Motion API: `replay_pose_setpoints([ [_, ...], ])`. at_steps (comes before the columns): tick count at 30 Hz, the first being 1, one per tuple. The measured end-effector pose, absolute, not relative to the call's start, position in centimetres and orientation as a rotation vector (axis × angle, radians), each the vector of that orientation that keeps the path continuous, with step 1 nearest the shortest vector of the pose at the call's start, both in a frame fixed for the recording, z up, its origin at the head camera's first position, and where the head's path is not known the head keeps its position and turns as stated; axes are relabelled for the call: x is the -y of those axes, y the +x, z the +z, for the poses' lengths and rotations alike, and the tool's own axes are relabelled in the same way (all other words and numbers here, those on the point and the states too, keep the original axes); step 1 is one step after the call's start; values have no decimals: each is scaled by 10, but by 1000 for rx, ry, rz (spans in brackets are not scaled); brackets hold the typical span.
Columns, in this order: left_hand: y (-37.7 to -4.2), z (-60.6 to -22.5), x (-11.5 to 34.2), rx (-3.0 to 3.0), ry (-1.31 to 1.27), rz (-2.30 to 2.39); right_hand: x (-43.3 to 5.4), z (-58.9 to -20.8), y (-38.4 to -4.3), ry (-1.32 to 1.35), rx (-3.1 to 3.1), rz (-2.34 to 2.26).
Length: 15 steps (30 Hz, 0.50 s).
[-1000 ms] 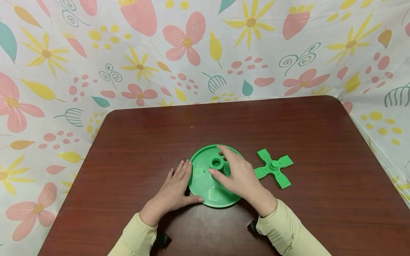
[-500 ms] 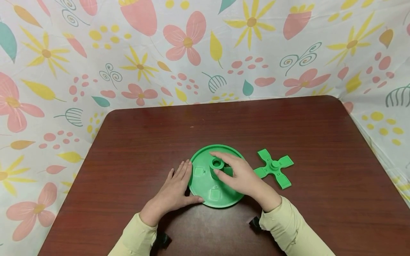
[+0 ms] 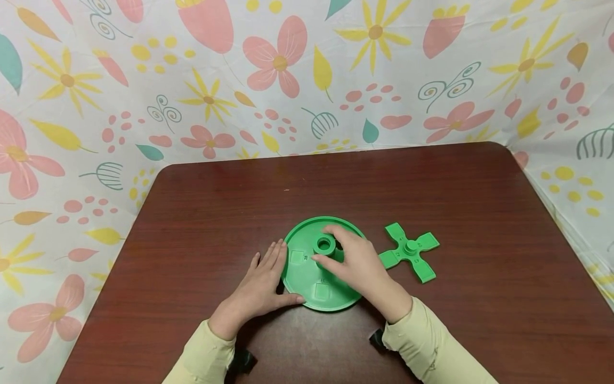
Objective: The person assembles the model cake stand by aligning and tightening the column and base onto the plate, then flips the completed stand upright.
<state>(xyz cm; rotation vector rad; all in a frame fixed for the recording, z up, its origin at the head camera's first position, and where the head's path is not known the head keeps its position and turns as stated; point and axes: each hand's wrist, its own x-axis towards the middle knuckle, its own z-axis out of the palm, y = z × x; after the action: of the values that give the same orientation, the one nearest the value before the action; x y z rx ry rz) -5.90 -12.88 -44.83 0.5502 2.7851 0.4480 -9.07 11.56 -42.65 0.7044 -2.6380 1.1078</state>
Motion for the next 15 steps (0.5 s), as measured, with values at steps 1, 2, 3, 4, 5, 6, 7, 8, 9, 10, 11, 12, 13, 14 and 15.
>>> replay_pose_setpoints([
  [1, -59, -448, 129, -2784, 548, 448, -115, -427, -90, 692, 2641, 1093],
  [2, -59, -448, 129, -2783, 546, 450, -114, -427, -90, 682, 2648, 1079],
  [3, -59, -448, 129, -2783, 546, 449, -114, -427, -90, 676, 2655, 1072],
  [4, -59, -448, 129, -2783, 545, 447, -114, -426, -89, 675, 2662, 1067],
  [5, -59, -449, 129, -2783, 545, 445, -114, -426, -89, 675, 2669, 1068],
  [6, -59, -449, 129, -2783, 546, 446, -114, -425, -88, 676, 2674, 1070],
  [7, -59, -449, 129, -2783, 545, 446, -115, -425, -88, 678, 2676, 1074],
  [8, -59, -449, 129, -2783, 546, 448, -115, -424, -87, 682, 2678, 1078],
  [9, -59, -449, 129, -2786, 547, 451, -116, -424, -87, 694, 2675, 1087],
  [10, -59, -449, 129, -2788, 548, 454, -117, -423, -87, 711, 2671, 1105],
  [11, -59, -449, 129, -2790, 549, 460, -119, -423, -87, 731, 2666, 1126],
  [12, -59, -449, 129, -2793, 550, 463, -120, -423, -88, 757, 2662, 1147],
  [13, -59, -449, 129, -2794, 552, 465, -121, -423, -88, 788, 2659, 1169],
  [14, -59, -448, 129, -2797, 554, 467, -122, -423, -89, 823, 2656, 1193],
  [15, -59, -448, 129, -2798, 555, 469, -123, -424, -90, 857, 2654, 1217],
])
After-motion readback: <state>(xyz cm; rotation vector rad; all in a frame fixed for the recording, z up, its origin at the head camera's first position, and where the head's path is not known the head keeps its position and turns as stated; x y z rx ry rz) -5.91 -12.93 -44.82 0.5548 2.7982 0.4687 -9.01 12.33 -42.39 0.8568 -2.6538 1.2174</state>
